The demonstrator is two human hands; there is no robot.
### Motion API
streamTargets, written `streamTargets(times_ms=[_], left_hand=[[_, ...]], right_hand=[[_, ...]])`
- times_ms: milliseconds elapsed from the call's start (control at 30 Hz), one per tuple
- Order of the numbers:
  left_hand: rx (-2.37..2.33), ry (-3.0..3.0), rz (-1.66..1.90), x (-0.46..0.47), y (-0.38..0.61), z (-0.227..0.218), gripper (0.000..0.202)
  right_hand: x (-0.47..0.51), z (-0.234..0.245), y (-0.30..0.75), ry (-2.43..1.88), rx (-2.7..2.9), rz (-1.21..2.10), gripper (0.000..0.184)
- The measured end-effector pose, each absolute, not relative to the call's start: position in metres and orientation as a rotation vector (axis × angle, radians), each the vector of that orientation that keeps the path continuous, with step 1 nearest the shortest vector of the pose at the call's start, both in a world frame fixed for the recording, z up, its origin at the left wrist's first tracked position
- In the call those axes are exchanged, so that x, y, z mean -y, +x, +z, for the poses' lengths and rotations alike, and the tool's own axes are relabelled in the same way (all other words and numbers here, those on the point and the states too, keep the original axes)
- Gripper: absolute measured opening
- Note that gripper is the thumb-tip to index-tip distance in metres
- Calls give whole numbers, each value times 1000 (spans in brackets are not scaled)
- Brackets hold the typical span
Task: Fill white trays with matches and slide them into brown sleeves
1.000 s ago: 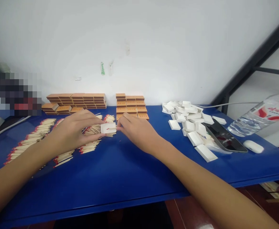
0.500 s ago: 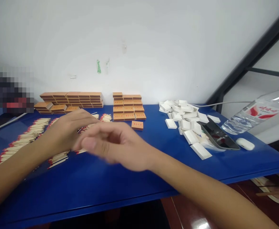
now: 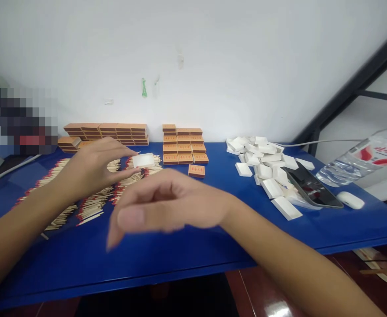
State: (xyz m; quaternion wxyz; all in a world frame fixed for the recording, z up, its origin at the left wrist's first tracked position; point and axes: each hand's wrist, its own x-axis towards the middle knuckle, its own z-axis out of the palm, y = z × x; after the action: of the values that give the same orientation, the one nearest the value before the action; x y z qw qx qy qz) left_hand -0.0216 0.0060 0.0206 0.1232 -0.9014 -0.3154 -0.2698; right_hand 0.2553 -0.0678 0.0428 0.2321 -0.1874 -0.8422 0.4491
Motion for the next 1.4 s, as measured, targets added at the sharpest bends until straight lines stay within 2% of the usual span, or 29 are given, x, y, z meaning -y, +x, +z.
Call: streamTargets(times_ms=[33,100,133,200,600,1100,1400], left_hand=[[932,-2627,-776,-7,-22,20,33],[946,-2619,-761,-9,-24,20,33],[951,-2616,-760,-9,-24,20,33],[958,-2614,-756,-9,-24,20,33],[948,-2613,-702,-8,-22,21,34],[836,-2686,-714,-3,-13,10,35],[786,-2743,-734,6,-3,6,34]], right_hand=[[59,36,253,-614,2323,1163,43],[40,17,249,-919,2291,793,25],[32,8,247,-1046,2284,615,20],[20,-8,245,-1169,2332,468,14],[19,-10,245,-1253,2495,455,11],[15,5,262,-1147,2360,171,9],[17,-3,255,-1073,2380,208,7]])
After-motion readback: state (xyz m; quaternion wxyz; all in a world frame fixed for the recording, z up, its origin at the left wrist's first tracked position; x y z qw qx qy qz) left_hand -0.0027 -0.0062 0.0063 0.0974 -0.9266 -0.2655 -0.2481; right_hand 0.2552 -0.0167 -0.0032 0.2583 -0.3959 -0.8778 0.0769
